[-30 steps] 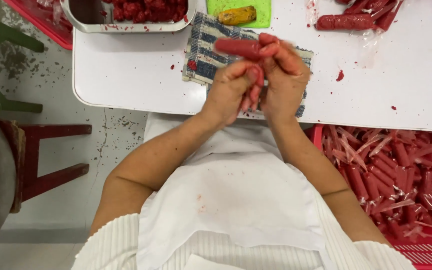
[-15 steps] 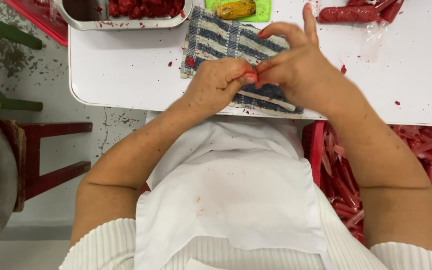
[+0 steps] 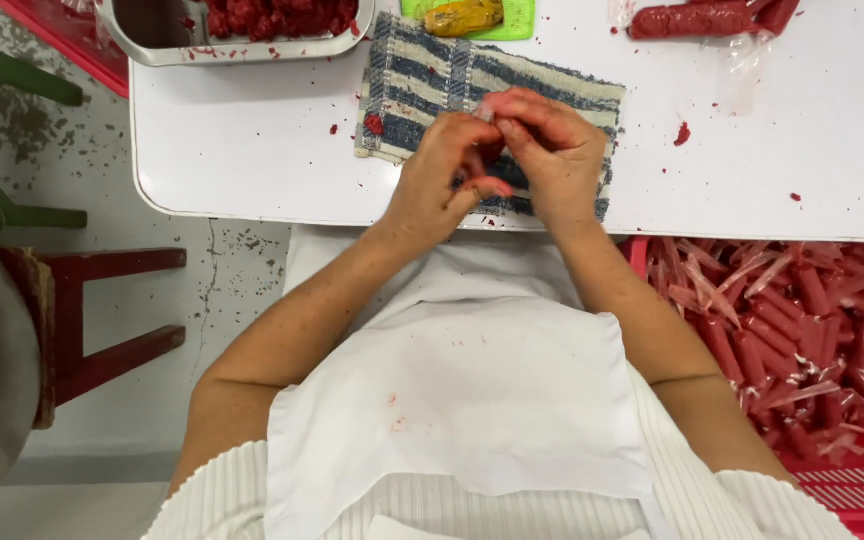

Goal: Manually stuffing meat into red plastic sausage casings and placing them into a collection area.

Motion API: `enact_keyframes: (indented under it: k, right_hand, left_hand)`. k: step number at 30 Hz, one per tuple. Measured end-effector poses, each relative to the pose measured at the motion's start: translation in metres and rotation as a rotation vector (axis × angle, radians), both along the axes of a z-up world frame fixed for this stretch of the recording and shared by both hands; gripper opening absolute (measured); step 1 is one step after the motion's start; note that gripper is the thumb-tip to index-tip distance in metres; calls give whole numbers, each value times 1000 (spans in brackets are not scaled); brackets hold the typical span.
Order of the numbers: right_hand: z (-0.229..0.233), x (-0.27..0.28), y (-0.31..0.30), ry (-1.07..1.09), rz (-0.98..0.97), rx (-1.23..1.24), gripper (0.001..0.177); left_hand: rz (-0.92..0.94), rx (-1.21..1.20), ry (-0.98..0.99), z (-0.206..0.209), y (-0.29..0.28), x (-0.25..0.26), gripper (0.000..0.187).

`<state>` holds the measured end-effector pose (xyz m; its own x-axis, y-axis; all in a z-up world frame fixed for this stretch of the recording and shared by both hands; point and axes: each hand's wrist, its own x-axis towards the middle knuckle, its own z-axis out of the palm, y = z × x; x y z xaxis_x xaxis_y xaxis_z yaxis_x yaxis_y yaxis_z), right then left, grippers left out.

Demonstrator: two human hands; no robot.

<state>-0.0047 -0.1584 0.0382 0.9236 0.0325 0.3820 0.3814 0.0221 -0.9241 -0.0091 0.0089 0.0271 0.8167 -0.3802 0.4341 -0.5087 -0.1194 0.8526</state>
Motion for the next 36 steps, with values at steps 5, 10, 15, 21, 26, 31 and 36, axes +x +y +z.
enact_keyframes:
  k: [5,10,15,21,26,31,36]
  right_hand:
    - [-16,-7,11,4,30,186,43]
    - [-25,2,8,26,-58,202,40]
    - [-21,-3,-13,-285,83,-480,55]
    - [52,-91,-131,322,70,-618,26]
    - [103,-170,-203,1018,-246,-1345,49]
    - [68,-165,-184,731,-175,-891,41]
    - [9,-58,-150,526,-127,-599,91]
  left_hand:
    - [83,-412,288,-19,-14,10,39]
    - [110,-254,-76,-3,-11,29,10]
    - [-81,43,-477,19,2,25,20]
    - [-138,497,-851,27,-73,98,16]
    - [-29,622,-496,-6,-190,153,38]
    - [-9,887,-412,-30,-220,166,41]
    - [-516,44,633,51,-144,104,17]
